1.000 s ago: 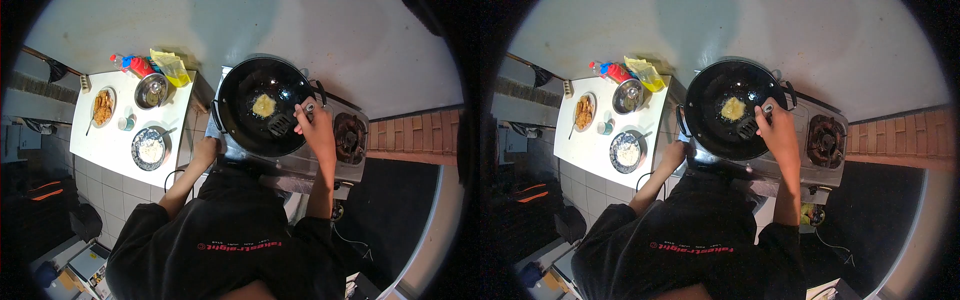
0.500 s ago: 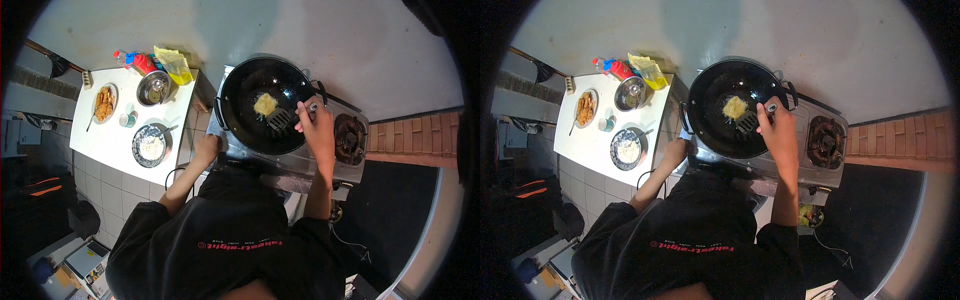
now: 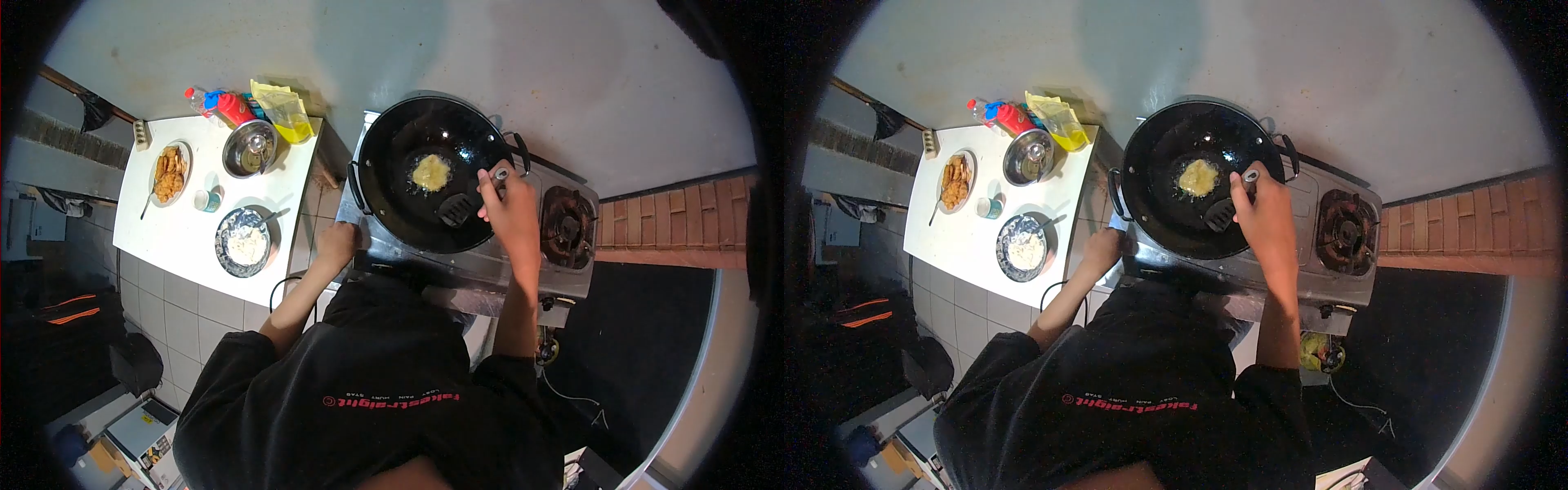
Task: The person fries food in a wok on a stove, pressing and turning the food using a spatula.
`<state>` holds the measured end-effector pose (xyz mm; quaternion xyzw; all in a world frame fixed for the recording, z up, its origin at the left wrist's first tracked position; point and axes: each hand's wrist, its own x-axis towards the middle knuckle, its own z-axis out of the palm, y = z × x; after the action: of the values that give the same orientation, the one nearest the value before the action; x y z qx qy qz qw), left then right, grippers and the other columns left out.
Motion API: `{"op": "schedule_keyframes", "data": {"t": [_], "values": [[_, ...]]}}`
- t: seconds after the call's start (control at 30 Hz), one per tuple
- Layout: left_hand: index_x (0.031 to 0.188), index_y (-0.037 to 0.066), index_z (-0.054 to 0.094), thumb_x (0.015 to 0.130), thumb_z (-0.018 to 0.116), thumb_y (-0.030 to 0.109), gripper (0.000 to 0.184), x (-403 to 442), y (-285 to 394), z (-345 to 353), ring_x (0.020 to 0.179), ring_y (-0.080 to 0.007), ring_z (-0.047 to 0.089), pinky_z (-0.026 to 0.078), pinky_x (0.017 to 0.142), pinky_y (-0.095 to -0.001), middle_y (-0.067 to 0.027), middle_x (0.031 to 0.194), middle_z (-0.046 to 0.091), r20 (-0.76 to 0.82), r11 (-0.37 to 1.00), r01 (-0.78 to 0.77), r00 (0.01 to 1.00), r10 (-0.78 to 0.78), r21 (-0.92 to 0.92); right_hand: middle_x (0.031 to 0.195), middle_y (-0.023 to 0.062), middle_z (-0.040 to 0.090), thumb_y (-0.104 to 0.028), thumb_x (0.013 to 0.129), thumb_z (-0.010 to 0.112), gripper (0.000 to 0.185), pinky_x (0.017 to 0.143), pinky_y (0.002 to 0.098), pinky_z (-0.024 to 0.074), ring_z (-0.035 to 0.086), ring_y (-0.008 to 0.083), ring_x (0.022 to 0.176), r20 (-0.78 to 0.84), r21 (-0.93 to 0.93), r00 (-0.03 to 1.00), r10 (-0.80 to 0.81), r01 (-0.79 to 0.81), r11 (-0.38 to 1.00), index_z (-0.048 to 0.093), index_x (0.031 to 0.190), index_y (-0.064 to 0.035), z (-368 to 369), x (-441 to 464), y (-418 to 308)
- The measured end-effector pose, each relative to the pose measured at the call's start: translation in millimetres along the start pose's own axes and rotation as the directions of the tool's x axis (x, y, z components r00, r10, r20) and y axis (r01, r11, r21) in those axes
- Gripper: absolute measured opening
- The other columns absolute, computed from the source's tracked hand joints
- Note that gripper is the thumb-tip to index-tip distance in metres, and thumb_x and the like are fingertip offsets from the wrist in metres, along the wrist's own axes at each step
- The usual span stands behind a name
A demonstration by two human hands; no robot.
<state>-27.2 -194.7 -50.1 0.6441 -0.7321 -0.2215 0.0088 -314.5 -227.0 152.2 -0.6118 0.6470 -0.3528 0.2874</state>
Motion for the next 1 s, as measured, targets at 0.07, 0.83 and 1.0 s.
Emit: {"op": "schedule_keyframes", "data": {"t": [0.07,0.83,1.0], "values": [[0.089,0.004,0.073,0.086,0.061,0.02,0.02,3,-5,6,0.087,-0.0396,0.071,0.057,0.077,-0.049,-0.0204,0.097,0.071,0.007,1.0,0.003,1.0,-0.003,-0.006,0.063,0.0133,0.059,-0.018,0.099,0.061,0.026,0.048,0.0312,0.0448,0.064,0.0183,0.051,0.022,-0.017,1.0,0.008,-0.008,1.0,0.054,0.085,0.0021,3,1,4],[0.089,0.006,0.074,0.085,0.062,0.023,0.02,4,-8,12,0.086,-0.0389,0.071,0.057,0.075,-0.05,-0.0193,0.094,0.071,0.007,1.0,0.007,1.0,-0.007,-0.02,0.062,0.0142,0.06,-0.019,0.1,0.06,0.025,0.048,0.0334,0.0457,0.064,0.0212,0.051,-0.05,-0.014,0.999,-0.01,0.009,1.0,0.054,0.086,0.0015,5,-7,4],[0.089,0.006,0.073,0.085,0.062,0.023,0.02,4,-8,12,0.087,-0.0388,0.071,0.057,0.076,-0.0494,-0.0197,0.094,0.071,0.018,1.0,0.02,1.0,-0.02,-0.008,0.063,0.0154,0.061,-0.02,0.1,0.06,0.027,0.049,0.0339,0.0457,0.065,0.0217,0.052,-0.087,0.018,0.996,-0.029,0.03,0.999,0.053,0.085,0.0016,3,-8,1]]}}
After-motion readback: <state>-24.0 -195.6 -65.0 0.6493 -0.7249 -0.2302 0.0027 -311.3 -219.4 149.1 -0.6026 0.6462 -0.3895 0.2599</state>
